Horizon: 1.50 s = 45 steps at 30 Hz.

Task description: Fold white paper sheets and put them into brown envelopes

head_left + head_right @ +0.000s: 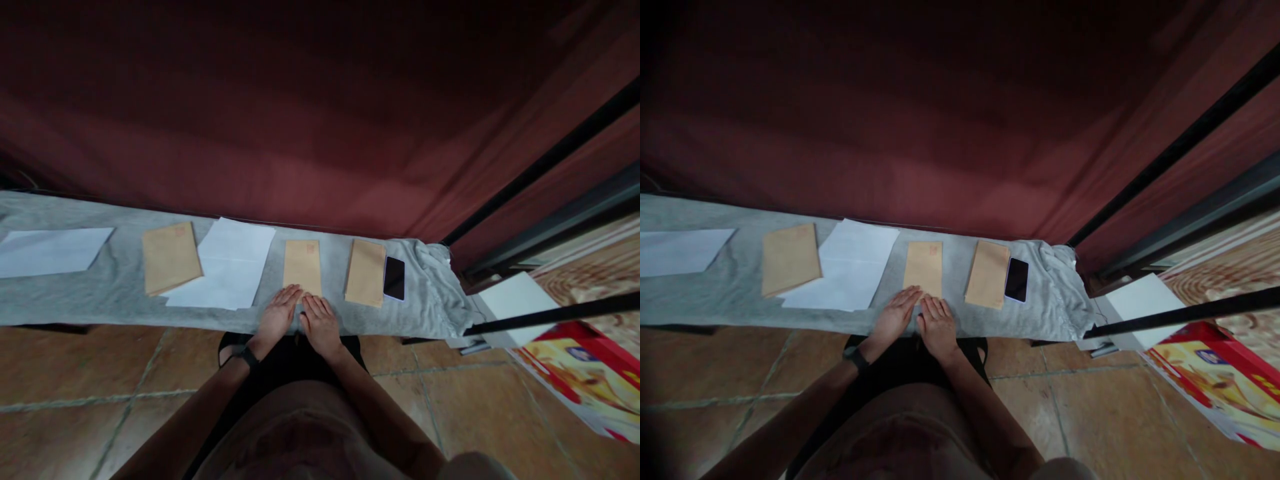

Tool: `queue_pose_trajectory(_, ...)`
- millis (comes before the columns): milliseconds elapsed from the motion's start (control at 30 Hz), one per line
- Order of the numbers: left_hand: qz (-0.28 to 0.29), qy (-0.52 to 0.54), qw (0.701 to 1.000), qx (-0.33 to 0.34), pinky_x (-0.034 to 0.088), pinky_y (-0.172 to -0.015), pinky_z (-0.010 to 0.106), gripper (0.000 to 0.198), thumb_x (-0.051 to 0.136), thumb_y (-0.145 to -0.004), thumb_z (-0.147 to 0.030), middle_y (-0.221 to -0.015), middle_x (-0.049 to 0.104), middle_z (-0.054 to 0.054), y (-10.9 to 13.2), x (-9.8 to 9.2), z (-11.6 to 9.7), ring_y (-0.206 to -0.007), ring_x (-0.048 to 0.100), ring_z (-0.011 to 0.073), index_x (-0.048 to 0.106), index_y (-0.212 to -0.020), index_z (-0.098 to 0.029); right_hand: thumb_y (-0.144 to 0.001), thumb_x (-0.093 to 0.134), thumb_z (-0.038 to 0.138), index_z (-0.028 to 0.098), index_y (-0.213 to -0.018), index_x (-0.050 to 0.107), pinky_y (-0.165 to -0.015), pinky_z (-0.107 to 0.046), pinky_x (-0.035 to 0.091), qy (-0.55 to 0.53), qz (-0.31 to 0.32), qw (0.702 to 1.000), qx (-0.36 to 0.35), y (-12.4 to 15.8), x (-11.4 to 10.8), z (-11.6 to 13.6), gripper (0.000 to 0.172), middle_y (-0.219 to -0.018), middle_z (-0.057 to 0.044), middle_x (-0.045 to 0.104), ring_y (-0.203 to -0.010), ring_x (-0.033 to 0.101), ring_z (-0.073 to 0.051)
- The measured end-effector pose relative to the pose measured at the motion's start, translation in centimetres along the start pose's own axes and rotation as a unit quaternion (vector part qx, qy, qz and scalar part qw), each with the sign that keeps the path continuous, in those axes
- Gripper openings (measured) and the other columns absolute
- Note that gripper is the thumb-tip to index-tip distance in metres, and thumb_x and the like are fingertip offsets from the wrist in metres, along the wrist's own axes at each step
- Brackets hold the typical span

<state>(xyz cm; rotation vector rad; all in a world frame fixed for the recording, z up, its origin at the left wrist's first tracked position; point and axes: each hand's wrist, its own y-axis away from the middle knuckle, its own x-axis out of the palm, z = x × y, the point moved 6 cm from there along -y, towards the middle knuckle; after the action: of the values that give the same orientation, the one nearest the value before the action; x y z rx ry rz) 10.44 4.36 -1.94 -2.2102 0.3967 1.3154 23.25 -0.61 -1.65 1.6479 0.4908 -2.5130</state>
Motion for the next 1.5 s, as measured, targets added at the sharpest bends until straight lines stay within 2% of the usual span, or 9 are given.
queue_pose_trajectory(133, 0.023, -0.029, 0.999, 0.036, 0.032, -0.124, 0.051, 0.050, 0.041, -0.103, -0.034, -0.156, 0.049, 0.009, 1.7, 0.0, -1.7, -0.147, 0.042, 0.0258, 0.046, -0.151, -0.021, -0.107, 0.040, 0.034, 0.018, -0.152, 0.046, -0.125, -0.045, 0.030, 0.013, 0.018, 1.000, 0.010, 0.4, 0.0, -1.2, 0.049, -0.158, -0.008, 0.046, -0.146, 0.044, -0.023)
queue_pose_trajectory(233, 0.027, -0.045, 0.998, 0.035, 0.027, -0.125, 0.051, 0.053, 0.043, -0.103, -0.037, -0.157, 0.047, 0.008, 2.5, -0.1, -2.7, -0.149, 0.039, 0.0258, 0.043, -0.154, -0.023, -0.106, 0.041, 0.034, 0.017, -0.153, 0.045, -0.126, -0.046, 0.028, 0.022, 0.018, 0.999, 0.015, 0.6, 0.0, -1.6, 0.050, -0.158, -0.008, 0.044, -0.147, 0.043, -0.024)
queue_pose_trajectory(400, 0.028, -0.077, 0.997, 0.004, 0.027, -0.126, 0.050, 0.051, 0.038, -0.104, -0.035, -0.156, 0.048, 0.012, 2.4, 0.0, -3.6, -0.148, 0.040, 0.0258, 0.048, -0.150, -0.015, -0.106, 0.044, 0.031, 0.018, -0.152, 0.046, -0.126, -0.044, 0.028, 0.047, -0.002, 0.999, 0.000, 0.7, -0.1, -1.3, 0.048, -0.158, -0.008, 0.046, -0.145, 0.045, -0.022)
queue_pose_trajectory(567, 0.033, -0.069, 0.997, -0.030, 0.032, -0.124, 0.045, 0.055, 0.031, -0.104, -0.033, -0.155, 0.048, 0.016, 1.5, 0.8, -4.0, -0.148, 0.040, 0.0241, 0.048, -0.150, -0.008, -0.105, 0.044, 0.028, 0.017, -0.151, 0.047, -0.126, -0.044, 0.027, 0.047, -0.020, 0.999, -0.010, 0.8, -0.1, -1.3, 0.048, -0.158, -0.008, 0.045, -0.145, 0.044, -0.022)
queue_pose_trajectory(700, 0.049, -0.059, 0.996, -0.040, 0.029, -0.125, 0.045, 0.057, 0.025, -0.104, -0.033, -0.159, 0.043, 0.015, -0.4, 1.8, -3.6, -0.151, 0.036, 0.0232, 0.044, -0.152, -0.008, -0.105, 0.042, 0.027, 0.013, -0.149, 0.050, -0.125, -0.043, 0.028, 0.040, -0.038, 0.998, -0.005, 0.8, 0.0, -1.3, 0.047, -0.154, -0.009, 0.051, -0.144, 0.046, -0.022)
queue_pose_trajectory(900, 0.096, -0.084, 0.989, -0.068, 0.017, -0.128, 0.046, 0.059, 0.024, -0.105, -0.034, -0.164, 0.034, 0.013, -5.2, 2.7, -2.0, -0.155, 0.023, 0.0233, 0.037, -0.156, -0.009, -0.104, 0.047, 0.031, 0.012, -0.144, 0.055, -0.124, -0.044, 0.029, 0.033, -0.039, 0.999, -0.002, 0.6, 0.1, -1.3, 0.046, -0.145, -0.014, 0.060, -0.140, 0.051, -0.025)
queue_pose_trajectory(1133, 0.101, -0.106, 0.984, -0.102, 0.007, -0.127, 0.053, 0.059, 0.024, -0.105, -0.038, -0.167, 0.028, 0.009, -9.8, 3.3, -0.2, -0.157, 0.016, 0.0271, 0.034, -0.158, -0.015, -0.104, 0.048, 0.031, 0.021, -0.144, 0.056, -0.124, -0.046, 0.028, 0.024, -0.044, 0.999, 0.003, 0.4, -0.1, -1.3, 0.042, -0.152, -0.008, 0.055, -0.141, 0.049, -0.025)
queue_pose_trajectory(1333, 0.097, -0.110, 0.982, -0.117, 0.004, -0.124, 0.065, 0.063, 0.028, -0.103, -0.046, -0.169, 0.023, 0.010, -12.3, 3.6, 1.3, -0.158, 0.010, 0.0341, 0.030, -0.160, -0.018, -0.103, 0.052, 0.034, 0.028, -0.149, 0.050, -0.122, -0.047, 0.029, 0.033, -0.028, 0.999, -0.004, 0.4, -0.3, -1.3, 0.047, -0.155, -0.009, 0.050, -0.142, 0.046, -0.025)
queue_pose_trajectory(1500, 0.109, -0.111, 0.981, -0.118, 0.002, -0.122, 0.068, 0.063, 0.027, -0.103, -0.048, -0.169, 0.024, 0.009, -13.2, 3.6, 2.0, -0.158, 0.008, 0.0345, 0.031, -0.160, -0.021, -0.103, 0.051, 0.035, 0.028, -0.150, 0.049, -0.121, -0.047, 0.030, 0.044, -0.026, 0.999, -0.002, 0.3, -0.3, -1.2, 0.047, -0.156, -0.009, 0.049, -0.142, 0.046, -0.025)
